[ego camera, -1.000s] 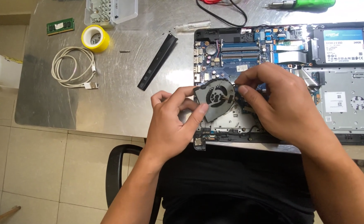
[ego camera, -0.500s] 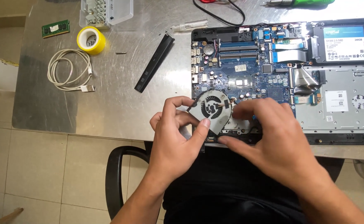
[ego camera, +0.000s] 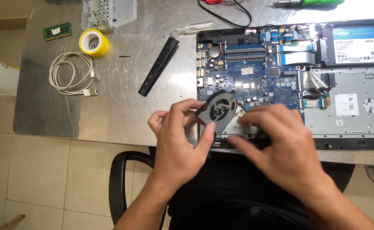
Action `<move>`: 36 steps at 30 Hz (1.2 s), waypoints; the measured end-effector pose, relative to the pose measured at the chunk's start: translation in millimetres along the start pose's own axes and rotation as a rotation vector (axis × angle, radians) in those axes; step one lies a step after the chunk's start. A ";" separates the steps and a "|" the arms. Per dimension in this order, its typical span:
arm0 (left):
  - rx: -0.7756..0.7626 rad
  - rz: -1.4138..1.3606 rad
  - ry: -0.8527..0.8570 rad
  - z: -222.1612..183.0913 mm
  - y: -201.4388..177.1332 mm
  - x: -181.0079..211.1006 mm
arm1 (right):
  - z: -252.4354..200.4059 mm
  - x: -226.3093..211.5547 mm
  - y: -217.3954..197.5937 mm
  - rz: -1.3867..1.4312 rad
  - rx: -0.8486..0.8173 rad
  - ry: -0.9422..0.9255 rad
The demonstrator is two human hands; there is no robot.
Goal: Installing a cooling fan and connecting its power cable to a laptop motherboard on a repair bench.
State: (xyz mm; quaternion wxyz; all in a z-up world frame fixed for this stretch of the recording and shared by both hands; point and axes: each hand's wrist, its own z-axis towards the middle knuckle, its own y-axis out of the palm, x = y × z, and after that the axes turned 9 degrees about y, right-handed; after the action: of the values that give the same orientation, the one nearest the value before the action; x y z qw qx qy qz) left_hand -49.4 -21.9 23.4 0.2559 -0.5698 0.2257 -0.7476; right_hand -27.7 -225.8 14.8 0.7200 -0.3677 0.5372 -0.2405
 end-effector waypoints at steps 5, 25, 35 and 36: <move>0.044 0.260 0.403 8.2 -4.3 -15.2 | 12.1 5.2 -22.9 0.075 0.023 0.080; -0.201 0.068 0.776 20.1 -23.0 -46.6 | 3.2 33.0 -11.8 -0.117 -0.031 -0.120; -0.285 -0.151 0.713 26.1 -26.3 -51.1 | 3.6 31.5 -8.7 -0.157 -0.016 -0.112; -0.281 -0.167 0.709 26.0 -26.6 -50.8 | 3.6 30.3 -8.3 -0.164 -0.009 -0.110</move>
State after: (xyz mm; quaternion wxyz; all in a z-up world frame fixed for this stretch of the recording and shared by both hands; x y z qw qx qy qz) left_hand -16.5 29.8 9.2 0.0196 -0.3219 0.3533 -0.8782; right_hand -14.6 -252.4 3.8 0.7245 -0.4264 0.4662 -0.2756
